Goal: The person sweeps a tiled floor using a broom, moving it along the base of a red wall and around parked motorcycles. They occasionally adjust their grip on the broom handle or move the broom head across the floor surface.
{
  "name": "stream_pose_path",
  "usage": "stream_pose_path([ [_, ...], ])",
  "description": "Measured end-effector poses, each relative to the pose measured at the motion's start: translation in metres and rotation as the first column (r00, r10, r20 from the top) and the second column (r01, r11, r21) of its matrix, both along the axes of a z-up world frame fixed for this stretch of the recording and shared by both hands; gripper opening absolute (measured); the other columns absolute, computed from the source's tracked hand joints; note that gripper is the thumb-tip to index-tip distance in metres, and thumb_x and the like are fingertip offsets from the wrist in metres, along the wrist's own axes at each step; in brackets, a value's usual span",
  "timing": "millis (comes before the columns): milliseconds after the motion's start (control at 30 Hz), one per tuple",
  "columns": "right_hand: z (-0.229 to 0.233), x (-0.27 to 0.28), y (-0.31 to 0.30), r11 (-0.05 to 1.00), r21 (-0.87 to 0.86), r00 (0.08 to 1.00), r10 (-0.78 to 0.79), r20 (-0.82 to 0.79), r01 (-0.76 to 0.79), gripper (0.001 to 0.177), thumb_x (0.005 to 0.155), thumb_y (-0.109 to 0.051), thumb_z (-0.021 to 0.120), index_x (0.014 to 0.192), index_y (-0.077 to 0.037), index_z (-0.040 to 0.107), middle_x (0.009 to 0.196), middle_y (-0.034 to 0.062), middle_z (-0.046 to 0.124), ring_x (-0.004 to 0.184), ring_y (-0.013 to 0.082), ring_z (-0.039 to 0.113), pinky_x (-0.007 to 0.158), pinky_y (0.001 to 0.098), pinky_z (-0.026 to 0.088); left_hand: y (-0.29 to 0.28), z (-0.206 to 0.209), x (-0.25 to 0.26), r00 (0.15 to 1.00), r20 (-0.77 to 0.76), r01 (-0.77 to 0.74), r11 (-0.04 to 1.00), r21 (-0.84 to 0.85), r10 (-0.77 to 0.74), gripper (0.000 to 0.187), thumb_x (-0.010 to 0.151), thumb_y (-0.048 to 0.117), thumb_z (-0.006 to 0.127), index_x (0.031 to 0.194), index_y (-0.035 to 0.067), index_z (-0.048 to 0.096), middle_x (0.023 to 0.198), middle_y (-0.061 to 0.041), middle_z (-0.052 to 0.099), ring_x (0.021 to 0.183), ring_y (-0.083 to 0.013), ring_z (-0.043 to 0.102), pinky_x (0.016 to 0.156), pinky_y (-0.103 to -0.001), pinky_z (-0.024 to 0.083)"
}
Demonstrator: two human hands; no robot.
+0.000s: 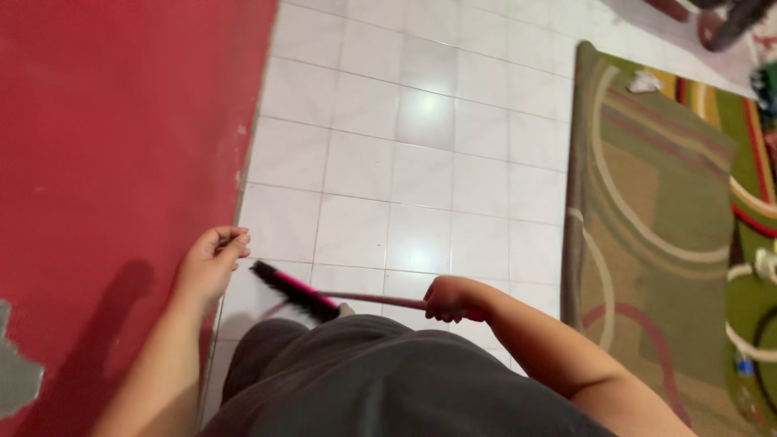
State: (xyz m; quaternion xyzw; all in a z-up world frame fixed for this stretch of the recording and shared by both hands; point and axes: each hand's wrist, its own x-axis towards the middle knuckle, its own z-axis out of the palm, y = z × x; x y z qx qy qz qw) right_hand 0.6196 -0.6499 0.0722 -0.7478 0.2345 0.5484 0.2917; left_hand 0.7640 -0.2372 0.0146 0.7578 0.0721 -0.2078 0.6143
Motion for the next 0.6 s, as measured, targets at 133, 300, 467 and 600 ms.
stream_pose_path([
  [133, -0.014, -0.014, 0.008, 0.995, -0.096, 0.998, 0.024, 0.06, -0.018, 0.028, 0.091, -0.017, 0.068, 0.107, 0.003, 0.077, 0.074, 0.0086, 0.07, 0.062, 0.0197, 0.064, 0.056, 0.0357, 0.055, -0.028, 0.005, 0.017, 0.992, -0.013, 0.124, 0.992, 0.004, -0.124, 0.025, 0.098, 0.026, 0.065, 0.117, 0.009, 0.067, 0.105, -0.003, 0.07, 0.095, -0.0118, 0.066, 0.077, -0.031, 0.05],
  [300, -0.022, -0.031, 0.027, 0.955, -0.13, 0.945, -0.232, 0.229, 0.266, 0.031, 0.088, -0.014, 0.064, 0.116, -0.004, 0.074, 0.076, 0.012, 0.069, 0.062, 0.0217, 0.063, 0.053, 0.0368, 0.051, -0.083, 0.025, 0.045, 0.94, -0.025, 0.34, 0.939, 0.047, -0.339, 0.025, 0.096, 0.026, 0.066, 0.115, 0.01, 0.068, 0.104, -0.003, 0.071, 0.094, -0.0128, 0.067, 0.077, -0.032, 0.052],
  [467, 0.007, -0.076, -0.006, 0.639, -0.014, 0.612, -0.729, 0.307, 0.769, 0.06, 0.083, -0.015, 0.073, 0.142, -0.01, 0.06, 0.084, 0.0087, 0.071, 0.064, 0.0153, 0.059, 0.049, 0.0326, 0.045, -0.129, 0.051, 0.09, 0.817, -0.006, 0.574, 0.812, 0.107, -0.577, 0.026, 0.096, 0.027, 0.066, 0.115, 0.01, 0.069, 0.101, -0.002, 0.072, 0.094, -0.0138, 0.067, 0.083, -0.03, 0.051],
  [600, 0.018, -0.143, -0.003, 0.315, 0.155, 0.249, -0.907, 0.34, 0.936, 0.057, 0.089, -0.014, 0.071, 0.142, 0.0, 0.059, 0.082, 0.0096, 0.067, 0.063, 0.0151, 0.058, 0.048, 0.0312, 0.046, -0.165, 0.067, 0.121, 0.728, -0.016, 0.682, 0.722, 0.121, -0.685, 0.026, 0.097, 0.027, 0.066, 0.116, 0.009, 0.069, 0.1, -0.004, 0.071, 0.097, -0.0145, 0.065, 0.084, -0.03, 0.05],
])
